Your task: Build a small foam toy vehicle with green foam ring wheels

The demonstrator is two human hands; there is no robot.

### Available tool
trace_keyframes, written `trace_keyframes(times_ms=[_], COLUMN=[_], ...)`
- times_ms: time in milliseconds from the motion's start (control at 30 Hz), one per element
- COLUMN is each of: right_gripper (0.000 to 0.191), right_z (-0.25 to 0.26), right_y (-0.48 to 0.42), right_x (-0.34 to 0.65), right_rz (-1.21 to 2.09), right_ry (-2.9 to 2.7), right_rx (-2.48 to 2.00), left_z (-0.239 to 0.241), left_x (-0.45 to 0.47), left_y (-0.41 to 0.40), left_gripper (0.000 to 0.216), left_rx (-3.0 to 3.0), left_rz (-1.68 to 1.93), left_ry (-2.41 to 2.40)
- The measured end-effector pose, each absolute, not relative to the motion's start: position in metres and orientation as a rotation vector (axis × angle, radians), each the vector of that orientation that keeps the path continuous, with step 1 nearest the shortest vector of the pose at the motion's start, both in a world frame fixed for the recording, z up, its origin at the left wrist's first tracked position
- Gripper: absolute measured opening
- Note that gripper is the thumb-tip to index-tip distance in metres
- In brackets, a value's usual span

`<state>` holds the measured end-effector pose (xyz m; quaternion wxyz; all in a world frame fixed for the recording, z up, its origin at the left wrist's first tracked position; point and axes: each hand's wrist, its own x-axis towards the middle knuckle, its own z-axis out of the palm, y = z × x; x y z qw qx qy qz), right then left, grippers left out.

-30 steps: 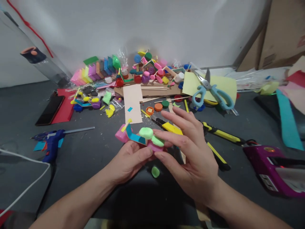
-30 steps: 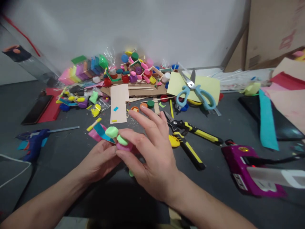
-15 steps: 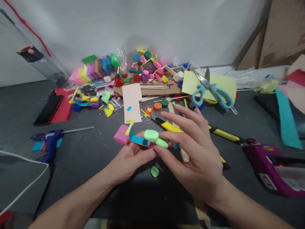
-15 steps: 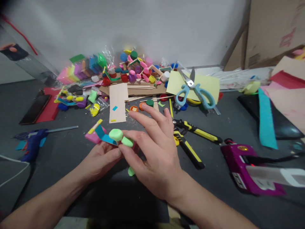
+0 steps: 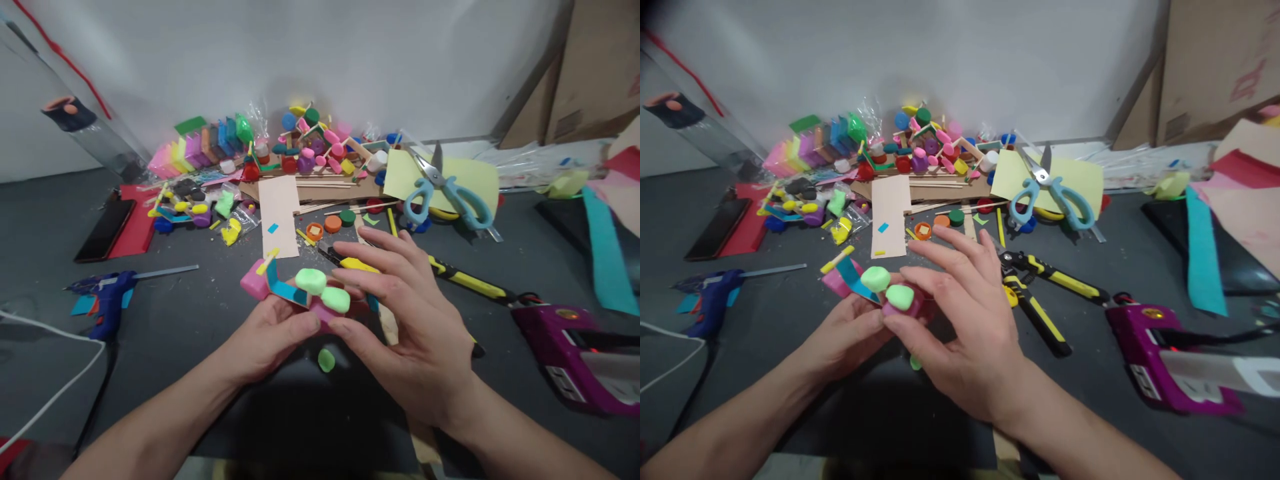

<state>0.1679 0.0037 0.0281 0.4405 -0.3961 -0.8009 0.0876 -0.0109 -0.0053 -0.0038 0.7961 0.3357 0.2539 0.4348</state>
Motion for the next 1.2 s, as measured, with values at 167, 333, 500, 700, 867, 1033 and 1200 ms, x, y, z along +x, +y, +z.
trace_keyframes(times_ms=[167, 333, 500, 700, 867, 1033, 1200], right_gripper=[0.022, 0.018, 0.015, 0.023, 0.023, 0.020, 0.020], right_z=[0.0279, 0.0290, 0.0303, 0.0304, 0.0325, 0.0340, 0.0334], right_y=[0.0052, 0.0052, 0.0064, 0.0077, 0.0059, 0.0062, 0.0064], right_x=[0.1678, 0.1695, 0.1725, 0.1745, 0.1734, 0.1726, 0.1769], right_rz=[0.352, 0.313, 0.189, 0.065, 0.113, 0.372, 0.756], right_ry=[-1.990, -2.002, -2.042, -2.079, -2.053, -1.980, -1.894], right_rx=[-0.955, -0.912, -0.857, -0.821, -0.825, -0.814, -0.810], left_z=[0.0038, 0.0004, -0.0026, -0.0007, -0.0022, -0.0040, 0.0024], left_x=[-0.0137, -0.0162, -0.0163, -0.0156, -0.0165, -0.0186, -0.0176], left_y=[-0.0033, -0.0033, -0.0041, -0.0045, -0.0046, -0.0046, -0.0034], left_gripper=[0.031, 0.028, 0.024, 0.026, 0.029, 0.032, 0.040], left_rx=[0.670, 0.704, 0.678, 0.744, 0.799, 0.802, 0.811], left_rz=[0.886, 0.859, 0.855, 0.859, 0.858, 0.841, 0.759], left_ry=[0.473, 0.439, 0.461, 0.437, 0.475, 0.505, 0.476])
